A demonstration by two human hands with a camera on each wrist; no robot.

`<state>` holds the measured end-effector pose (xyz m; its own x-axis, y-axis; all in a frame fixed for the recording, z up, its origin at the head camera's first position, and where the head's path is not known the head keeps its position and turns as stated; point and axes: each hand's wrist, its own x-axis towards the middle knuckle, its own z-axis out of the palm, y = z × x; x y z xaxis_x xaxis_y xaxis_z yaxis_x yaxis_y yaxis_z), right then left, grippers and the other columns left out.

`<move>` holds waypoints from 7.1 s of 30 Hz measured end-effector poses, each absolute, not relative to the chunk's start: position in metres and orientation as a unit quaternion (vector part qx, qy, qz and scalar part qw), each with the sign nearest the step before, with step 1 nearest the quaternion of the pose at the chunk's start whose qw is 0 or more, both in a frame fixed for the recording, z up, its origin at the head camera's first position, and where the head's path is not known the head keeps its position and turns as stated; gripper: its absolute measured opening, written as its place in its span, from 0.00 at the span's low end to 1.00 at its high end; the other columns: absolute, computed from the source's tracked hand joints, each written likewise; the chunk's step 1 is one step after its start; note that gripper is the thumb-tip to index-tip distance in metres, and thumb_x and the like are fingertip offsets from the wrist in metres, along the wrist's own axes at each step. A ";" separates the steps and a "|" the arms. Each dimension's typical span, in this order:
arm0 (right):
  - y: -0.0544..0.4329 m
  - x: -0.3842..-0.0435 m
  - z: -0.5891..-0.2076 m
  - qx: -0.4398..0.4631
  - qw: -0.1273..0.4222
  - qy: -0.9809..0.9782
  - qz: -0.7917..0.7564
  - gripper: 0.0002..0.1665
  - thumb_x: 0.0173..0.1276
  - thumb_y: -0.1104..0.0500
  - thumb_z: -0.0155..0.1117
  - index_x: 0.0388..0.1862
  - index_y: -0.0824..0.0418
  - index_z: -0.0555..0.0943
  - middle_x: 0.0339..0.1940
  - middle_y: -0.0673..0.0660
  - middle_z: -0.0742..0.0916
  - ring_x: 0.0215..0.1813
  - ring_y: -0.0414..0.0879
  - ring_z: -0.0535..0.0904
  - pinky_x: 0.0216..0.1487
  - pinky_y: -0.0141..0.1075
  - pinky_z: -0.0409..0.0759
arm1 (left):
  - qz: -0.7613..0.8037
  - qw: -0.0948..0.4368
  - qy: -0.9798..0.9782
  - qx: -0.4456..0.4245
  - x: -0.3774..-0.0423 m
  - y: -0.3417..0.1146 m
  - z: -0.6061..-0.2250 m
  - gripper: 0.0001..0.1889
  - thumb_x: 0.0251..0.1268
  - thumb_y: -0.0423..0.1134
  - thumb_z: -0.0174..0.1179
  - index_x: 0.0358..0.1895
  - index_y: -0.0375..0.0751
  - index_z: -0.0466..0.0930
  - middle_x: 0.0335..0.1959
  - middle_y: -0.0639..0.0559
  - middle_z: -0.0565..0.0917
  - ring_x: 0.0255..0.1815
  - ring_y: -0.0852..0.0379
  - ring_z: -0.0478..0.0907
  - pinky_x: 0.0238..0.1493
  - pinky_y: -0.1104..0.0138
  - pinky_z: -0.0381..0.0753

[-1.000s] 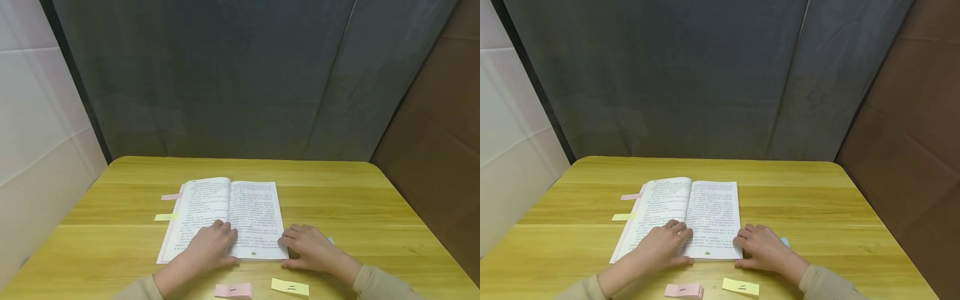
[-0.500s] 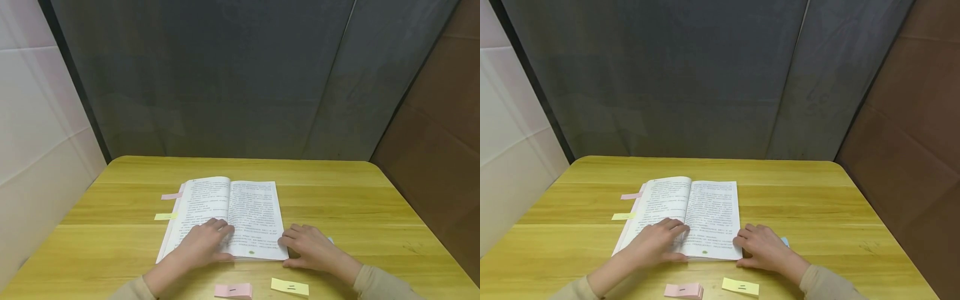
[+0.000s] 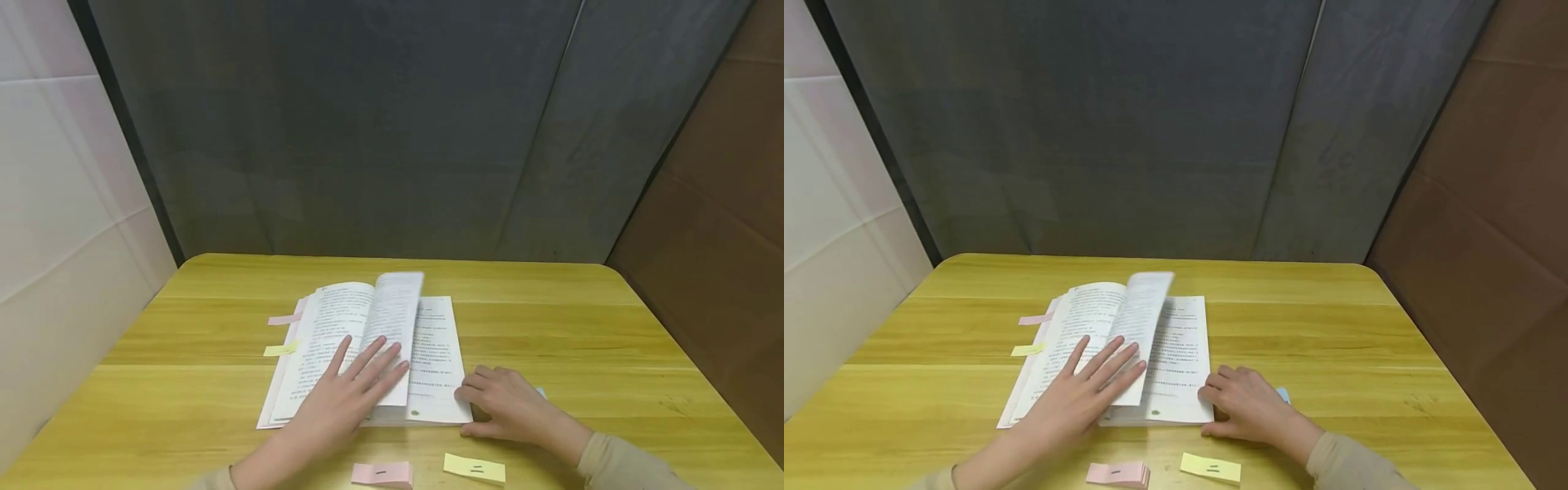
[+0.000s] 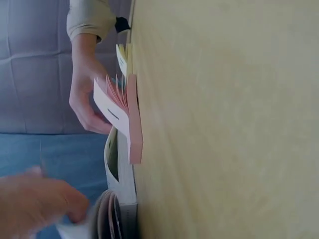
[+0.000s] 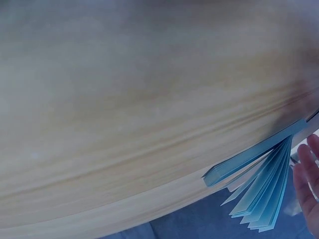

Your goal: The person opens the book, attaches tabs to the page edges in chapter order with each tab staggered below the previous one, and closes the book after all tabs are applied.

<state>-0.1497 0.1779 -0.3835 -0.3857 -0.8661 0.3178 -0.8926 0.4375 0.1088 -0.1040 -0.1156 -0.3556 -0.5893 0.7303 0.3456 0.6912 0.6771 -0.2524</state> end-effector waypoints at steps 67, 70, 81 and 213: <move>0.177 -0.148 -0.384 0.525 0.157 -0.836 0.028 0.23 0.53 0.36 0.57 0.36 0.53 0.77 0.33 0.44 0.77 0.33 0.37 0.69 0.27 0.30 0.71 | -0.010 0.272 -0.917 -0.290 -0.108 -0.140 -0.356 0.45 0.32 0.31 0.52 0.66 0.38 0.51 0.68 0.42 0.48 0.67 0.45 0.44 0.59 0.45 0.43; 0.177 -0.148 -0.383 0.524 0.155 -0.837 0.029 0.23 0.53 0.36 0.57 0.36 0.53 0.77 0.33 0.44 0.77 0.33 0.37 0.69 0.27 0.30 0.70 | 0.004 0.254 -0.928 -0.272 -0.109 -0.146 -0.359 0.44 0.33 0.35 0.54 0.66 0.39 0.53 0.67 0.42 0.52 0.66 0.45 0.47 0.59 0.44 0.42; 0.176 -0.148 -0.383 0.525 0.148 -0.837 0.040 0.23 0.54 0.37 0.57 0.35 0.53 0.77 0.33 0.44 0.76 0.32 0.37 0.69 0.27 0.30 0.70 | -0.045 0.133 -0.967 -0.214 -0.109 -0.158 -0.371 0.25 0.48 0.41 0.52 0.55 0.41 0.70 0.53 0.43 0.72 0.52 0.45 0.69 0.44 0.49 0.69; 0.089 -0.163 -0.357 0.454 -0.005 -0.883 0.118 0.28 0.62 0.40 0.47 0.58 0.51 0.70 0.59 0.53 0.71 0.57 0.48 0.66 0.48 0.46 0.70 | -0.070 0.197 -0.942 -0.262 -0.118 -0.164 -0.360 0.17 0.53 0.40 0.53 0.47 0.40 0.76 0.46 0.47 0.76 0.46 0.50 0.72 0.41 0.55 0.73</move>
